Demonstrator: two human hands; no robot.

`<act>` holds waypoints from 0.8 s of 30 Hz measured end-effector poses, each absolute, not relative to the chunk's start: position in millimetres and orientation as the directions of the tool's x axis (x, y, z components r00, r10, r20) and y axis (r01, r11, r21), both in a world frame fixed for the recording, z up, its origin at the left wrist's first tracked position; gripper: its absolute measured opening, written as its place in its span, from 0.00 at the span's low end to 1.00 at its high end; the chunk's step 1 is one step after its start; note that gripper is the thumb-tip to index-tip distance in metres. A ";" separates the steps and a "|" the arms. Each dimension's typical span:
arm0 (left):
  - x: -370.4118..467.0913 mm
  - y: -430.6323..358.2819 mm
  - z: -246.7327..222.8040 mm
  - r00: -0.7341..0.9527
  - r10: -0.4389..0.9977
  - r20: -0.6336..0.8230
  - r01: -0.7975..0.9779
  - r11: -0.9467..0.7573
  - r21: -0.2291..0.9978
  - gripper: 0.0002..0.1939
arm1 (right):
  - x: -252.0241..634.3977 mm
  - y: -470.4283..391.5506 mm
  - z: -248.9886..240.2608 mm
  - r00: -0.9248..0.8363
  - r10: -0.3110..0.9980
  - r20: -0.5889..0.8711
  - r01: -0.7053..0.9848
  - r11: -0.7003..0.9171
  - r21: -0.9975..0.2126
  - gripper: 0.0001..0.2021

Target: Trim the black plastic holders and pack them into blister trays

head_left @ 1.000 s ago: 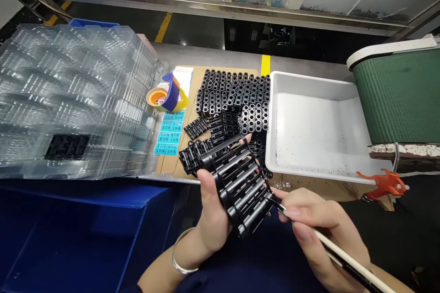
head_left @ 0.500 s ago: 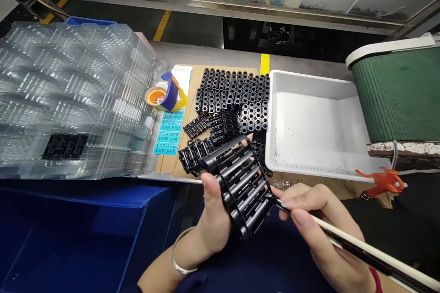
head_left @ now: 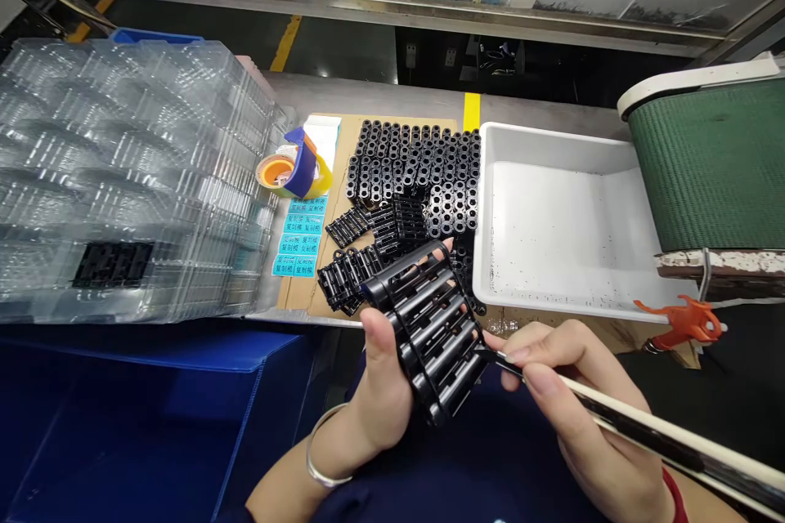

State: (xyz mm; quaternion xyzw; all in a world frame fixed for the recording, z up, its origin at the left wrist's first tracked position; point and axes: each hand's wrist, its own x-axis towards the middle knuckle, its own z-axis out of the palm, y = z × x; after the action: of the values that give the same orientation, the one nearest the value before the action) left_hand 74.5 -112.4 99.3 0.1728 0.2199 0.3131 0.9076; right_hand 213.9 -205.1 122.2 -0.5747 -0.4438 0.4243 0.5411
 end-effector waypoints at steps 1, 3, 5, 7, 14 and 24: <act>74.3 -112.5 98.5 0.713 0.632 -0.303 -0.477 0.754 0.452 0.49 | 214.3 -205.6 121.9 0.236 0.972 0.015 0.087 -0.006 -0.996 0.08; 73.9 -112.8 97.2 0.715 0.620 -0.323 -0.454 0.763 0.460 0.49 | 215.5 -206.8 121.3 0.208 0.977 0.048 0.159 0.015 -0.987 0.08; 74.0 -113.0 97.1 0.716 0.616 -0.328 -0.439 0.763 0.475 0.49 | 216.4 -207.6 121.0 0.190 0.980 0.054 0.187 0.018 -0.982 0.08; 74.6 -113.4 98.0 0.715 0.619 -0.326 -0.429 0.756 0.495 0.49 | 216.6 -208.0 120.7 0.197 0.979 0.051 0.169 0.018 -0.985 0.08; 74.1 -116.7 94.7 0.710 0.623 -0.327 -0.431 0.752 0.498 0.50 | 216.4 -209.8 119.4 0.202 0.979 0.034 0.129 0.008 -0.992 0.08; 75.6 -117.4 94.6 0.681 0.671 -0.294 -0.477 0.711 0.517 0.48 | 215.9 -211.4 118.7 0.206 0.979 0.000 0.074 -0.015 -0.997 0.08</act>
State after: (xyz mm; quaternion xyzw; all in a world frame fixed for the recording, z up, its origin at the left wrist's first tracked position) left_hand 75.6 -117.4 94.6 0.2040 0.2375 0.3211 0.8938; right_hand 215.9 -211.4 118.7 -0.5694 -0.4621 0.4282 0.5280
